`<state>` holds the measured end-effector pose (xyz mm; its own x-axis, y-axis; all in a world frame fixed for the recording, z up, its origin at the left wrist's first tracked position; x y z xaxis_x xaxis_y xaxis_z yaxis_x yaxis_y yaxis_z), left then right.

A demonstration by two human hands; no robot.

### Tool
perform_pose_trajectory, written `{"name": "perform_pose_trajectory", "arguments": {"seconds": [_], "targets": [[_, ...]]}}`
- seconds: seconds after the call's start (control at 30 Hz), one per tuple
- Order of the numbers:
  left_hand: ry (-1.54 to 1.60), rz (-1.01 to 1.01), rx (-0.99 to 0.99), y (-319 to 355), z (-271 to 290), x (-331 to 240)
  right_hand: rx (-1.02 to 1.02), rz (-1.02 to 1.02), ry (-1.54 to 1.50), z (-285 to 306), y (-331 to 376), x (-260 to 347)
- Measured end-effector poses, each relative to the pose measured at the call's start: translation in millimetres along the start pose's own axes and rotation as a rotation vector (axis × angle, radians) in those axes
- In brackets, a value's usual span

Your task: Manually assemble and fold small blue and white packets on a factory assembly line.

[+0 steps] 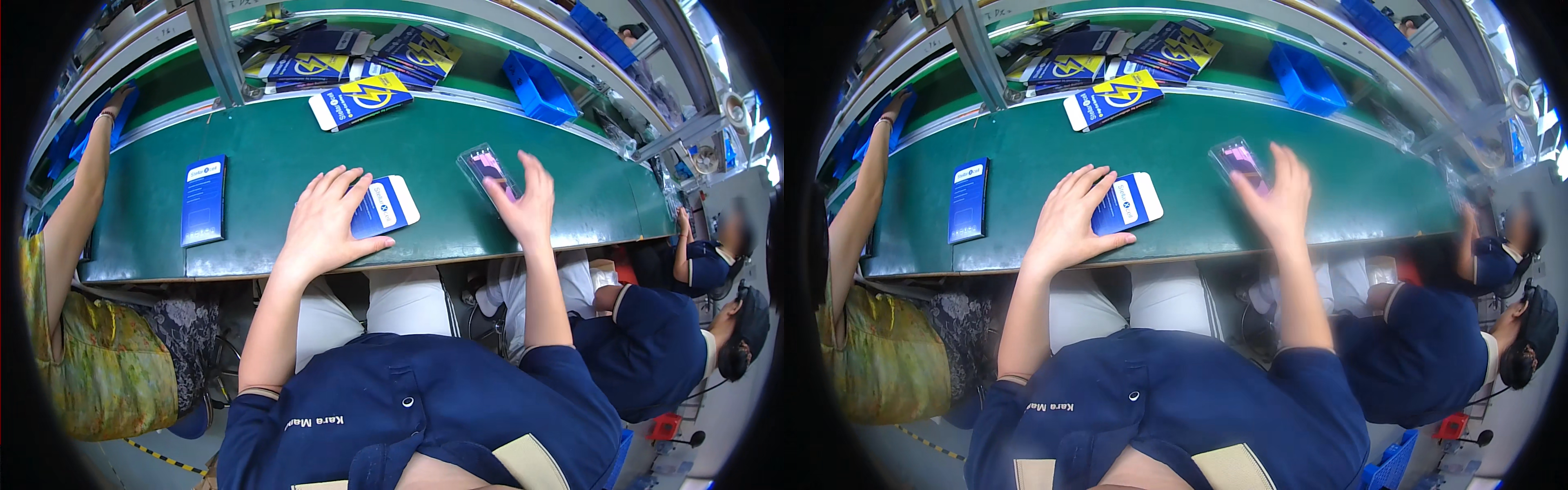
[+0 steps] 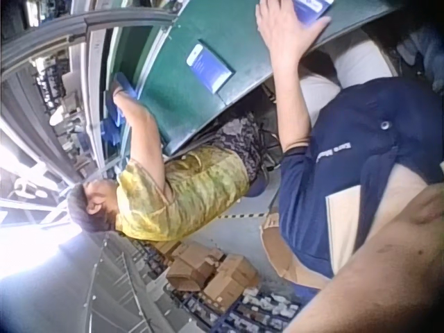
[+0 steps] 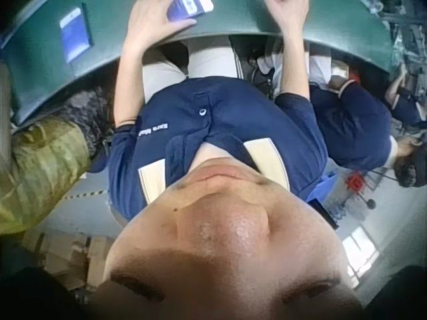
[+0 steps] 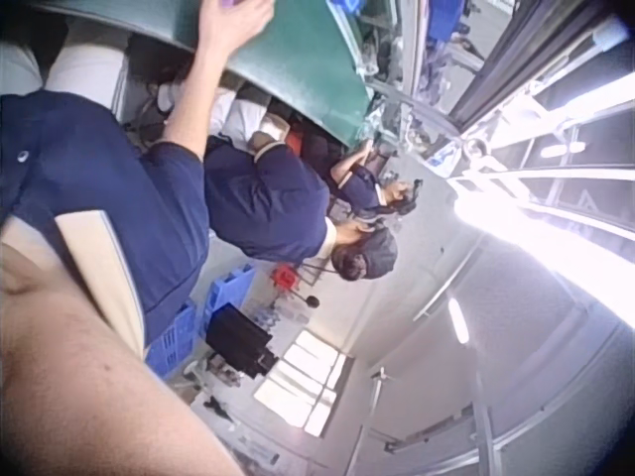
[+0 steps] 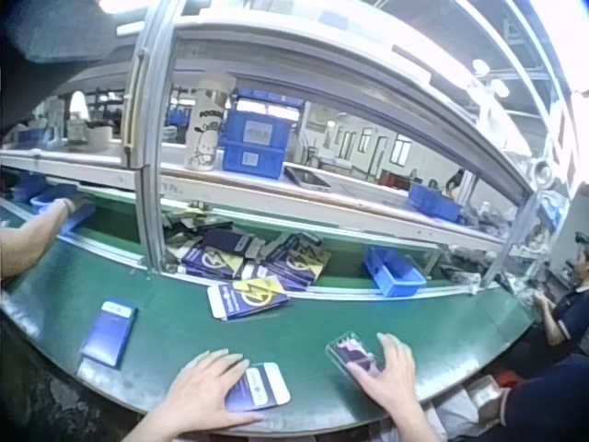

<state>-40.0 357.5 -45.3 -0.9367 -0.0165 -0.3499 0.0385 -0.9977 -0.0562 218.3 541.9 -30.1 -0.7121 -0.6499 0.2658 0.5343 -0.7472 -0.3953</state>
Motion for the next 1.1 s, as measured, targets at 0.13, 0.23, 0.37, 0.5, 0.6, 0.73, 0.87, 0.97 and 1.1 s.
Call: {"name": "perform_pose_trajectory", "arguments": {"seconds": [0.13,0.23,0.37,0.5,0.6,0.73,0.87,0.97,1.1], "targets": [[0.020,-0.055,0.003,-4.2,1.4,-1.1,0.191,0.023,-0.122,-19.0,23.5,6.7],[0.070,-0.084,0.023,-4.8,2.6,0.3,0.397,0.014,-0.551,-16.5,23.6,23.3],[0.100,-0.133,0.086,-6.6,6.8,-4.4,0.759,0.470,-0.461,-9.7,23.0,49.0],[0.010,-0.244,0.011,-9.6,7.5,-16.0,0.710,0.484,-0.788,-27.3,37.2,86.4],[0.327,0.007,0.227,-13.9,18.4,-20.3,0.677,0.477,-1.148,-10.7,43.5,111.3],[0.615,-0.157,-0.528,-1.2,24.4,-25.4,0.422,0.308,-1.680,8.7,13.4,121.5],[0.939,-0.177,-0.699,-4.3,-8.3,-27.4,0.658,0.085,-1.983,-23.5,6.8,159.8],[0.824,-0.205,-0.751,-0.4,-22.3,-23.5,0.306,0.157,-1.680,-19.6,8.2,166.7],[0.918,-0.286,-0.659,-1.3,-8.4,-22.5,0.138,0.330,-1.398,-11.4,2.4,161.5]]}}
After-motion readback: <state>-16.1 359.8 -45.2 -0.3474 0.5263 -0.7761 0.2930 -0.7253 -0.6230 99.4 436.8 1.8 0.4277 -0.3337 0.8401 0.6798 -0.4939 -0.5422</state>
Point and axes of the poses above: each hand's wrist, its own y-axis away from the middle knuckle, its own z-axis out of the back of the hand, x = y × z, the point moved 4 cm from there along -y, towards the middle knuckle, and after that the axes turned 15 degrees about x, right-handed, at the moved point
